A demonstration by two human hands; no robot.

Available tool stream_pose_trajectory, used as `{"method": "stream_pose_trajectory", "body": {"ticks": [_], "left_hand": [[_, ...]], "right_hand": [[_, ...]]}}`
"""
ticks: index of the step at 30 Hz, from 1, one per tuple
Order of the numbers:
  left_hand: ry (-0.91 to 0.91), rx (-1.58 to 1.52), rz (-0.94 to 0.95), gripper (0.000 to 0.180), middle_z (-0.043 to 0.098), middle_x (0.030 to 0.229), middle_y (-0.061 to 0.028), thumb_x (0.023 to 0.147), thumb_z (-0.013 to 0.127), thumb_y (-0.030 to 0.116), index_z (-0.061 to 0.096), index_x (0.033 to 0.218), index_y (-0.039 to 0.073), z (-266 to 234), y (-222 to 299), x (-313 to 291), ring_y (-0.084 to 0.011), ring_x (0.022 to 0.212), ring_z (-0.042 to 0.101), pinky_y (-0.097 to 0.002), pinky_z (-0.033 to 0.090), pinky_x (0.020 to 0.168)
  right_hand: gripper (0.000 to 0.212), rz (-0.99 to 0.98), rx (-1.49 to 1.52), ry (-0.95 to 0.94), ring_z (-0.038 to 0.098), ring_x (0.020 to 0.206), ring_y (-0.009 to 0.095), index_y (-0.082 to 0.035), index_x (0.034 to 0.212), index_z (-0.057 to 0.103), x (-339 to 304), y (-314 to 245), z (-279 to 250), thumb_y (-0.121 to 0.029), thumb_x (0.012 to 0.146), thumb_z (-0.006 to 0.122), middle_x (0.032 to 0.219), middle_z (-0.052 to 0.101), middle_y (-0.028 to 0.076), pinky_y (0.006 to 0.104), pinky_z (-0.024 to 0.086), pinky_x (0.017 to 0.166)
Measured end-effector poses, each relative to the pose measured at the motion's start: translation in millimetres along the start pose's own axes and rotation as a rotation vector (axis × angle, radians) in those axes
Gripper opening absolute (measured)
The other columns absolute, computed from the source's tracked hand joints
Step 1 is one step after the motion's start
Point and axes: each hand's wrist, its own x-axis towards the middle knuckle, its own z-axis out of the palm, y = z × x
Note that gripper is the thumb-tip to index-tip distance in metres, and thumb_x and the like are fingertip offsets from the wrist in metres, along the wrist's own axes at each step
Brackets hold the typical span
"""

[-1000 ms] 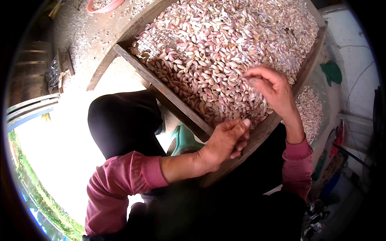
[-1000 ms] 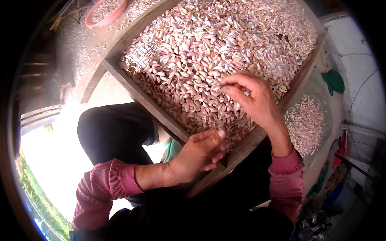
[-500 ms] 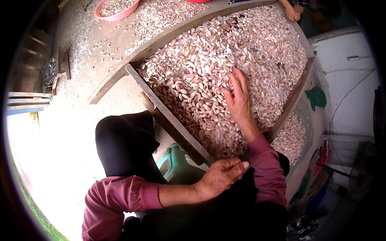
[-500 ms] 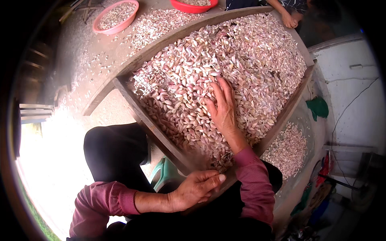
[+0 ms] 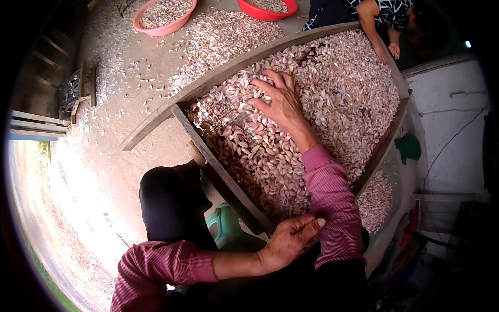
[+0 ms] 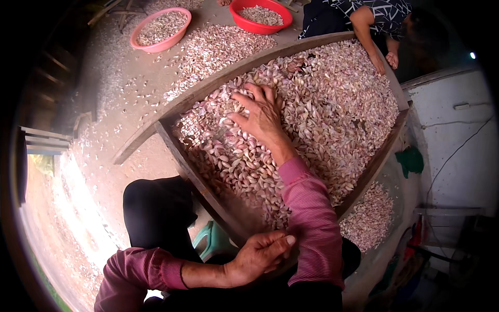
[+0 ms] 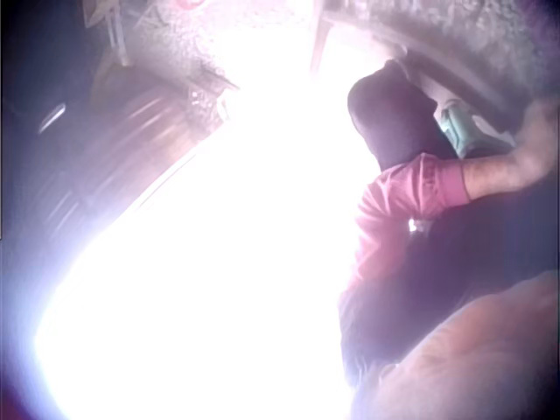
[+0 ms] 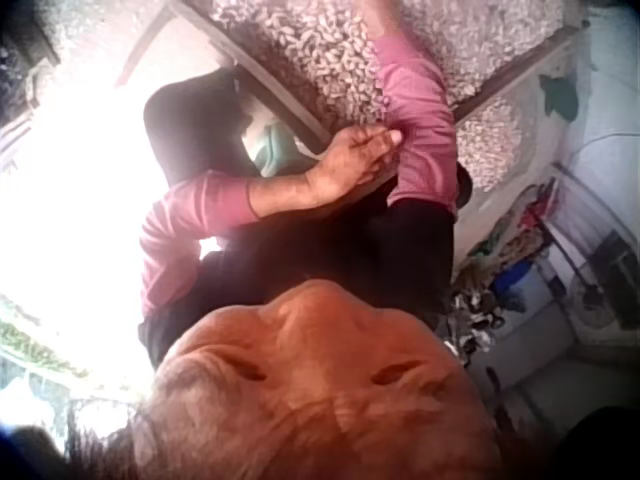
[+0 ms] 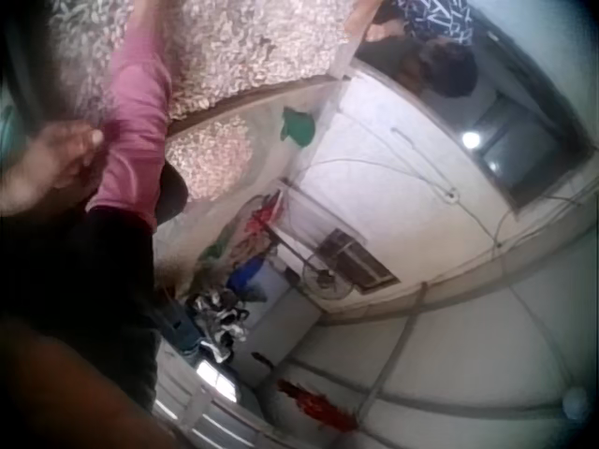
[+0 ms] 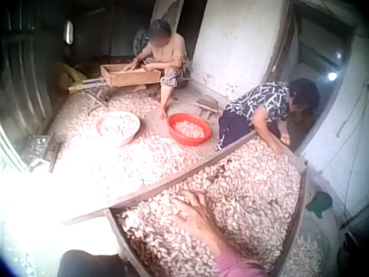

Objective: The person sorts through a large wooden bin filled with garlic cloves by hand, picking up individual cloves and placing them into piles or nearby containers.

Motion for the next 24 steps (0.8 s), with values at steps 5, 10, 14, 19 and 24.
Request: {"method": "stream_pose_trajectory", "body": {"ticks": [5, 10, 14, 19, 24], "left_hand": [[0.035, 0.117, -0.029, 0.034, 0.037, 0.061, 0.0067, 0.099, 0.058, 0.030, 0.050, 0.072, 0.010, -1, -3, 2, -0.0041, 0.055, 0.035, -0.0222, 0.030, 0.049], [0.026, 0.125, -0.033, 0.032, 0.045, 0.064, 0.0044, 0.101, 0.054, 0.034, 0.054, 0.079, 0.010, -11, -13, 1, -0.0041, 0.051, 0.038, -0.0200, 0.031, 0.044], [0.012, 0.112, -0.061, 0.031, 0.043, 0.064, 0.0055, 0.100, 0.056, 0.033, 0.054, 0.079, 0.010, -9, -9, 1, -0.0040, 0.053, 0.038, -0.0203, 0.031, 0.047], [0.040, 0.128, -0.055, 0.031, 0.039, 0.065, 0.0077, 0.099, 0.058, 0.031, 0.054, 0.077, 0.010, -7, -6, 4, -0.0039, 0.060, 0.036, -0.0213, 0.032, 0.053], [0.031, 0.115, 0.031, 0.034, 0.040, 0.066, 0.0064, 0.100, 0.057, 0.033, 0.053, 0.076, 0.008, -7, -4, 4, -0.0038, 0.062, 0.036, -0.0219, 0.033, 0.055]], "right_hand": [[0.068, -0.100, -0.086, -0.362, 0.024, 0.141, 0.034, -0.024, 0.133, 0.056, -96, -33, -64, -0.037, 0.071, 0.080, 0.152, 0.032, 0.004, 0.0637, 0.023, 0.110], [0.059, 0.022, -0.218, -0.396, 0.020, 0.144, 0.035, -0.020, 0.124, 0.063, -141, 3, -119, -0.029, 0.069, 0.082, 0.155, 0.032, 0.004, 0.0635, 0.020, 0.113], [0.039, 0.141, -0.158, -0.204, 0.042, 0.132, 0.034, -0.011, 0.111, 0.069, -143, 33, -143, -0.022, 0.075, 0.079, 0.140, 0.050, 0.009, 0.0487, 0.038, 0.107], [0.023, 0.205, 0.104, 0.039, 0.065, 0.105, 0.030, -0.003, 0.106, 0.068, -84, 40, -119, -0.012, 0.085, 0.070, 0.118, 0.065, 0.011, 0.0355, 0.051, 0.091], [0.021, 0.121, 0.169, 0.212, 0.065, 0.105, 0.030, -0.003, 0.109, 0.067, -2, 60, -70, -0.010, 0.090, 0.064, 0.116, 0.066, 0.012, 0.0366, 0.051, 0.090]]}}
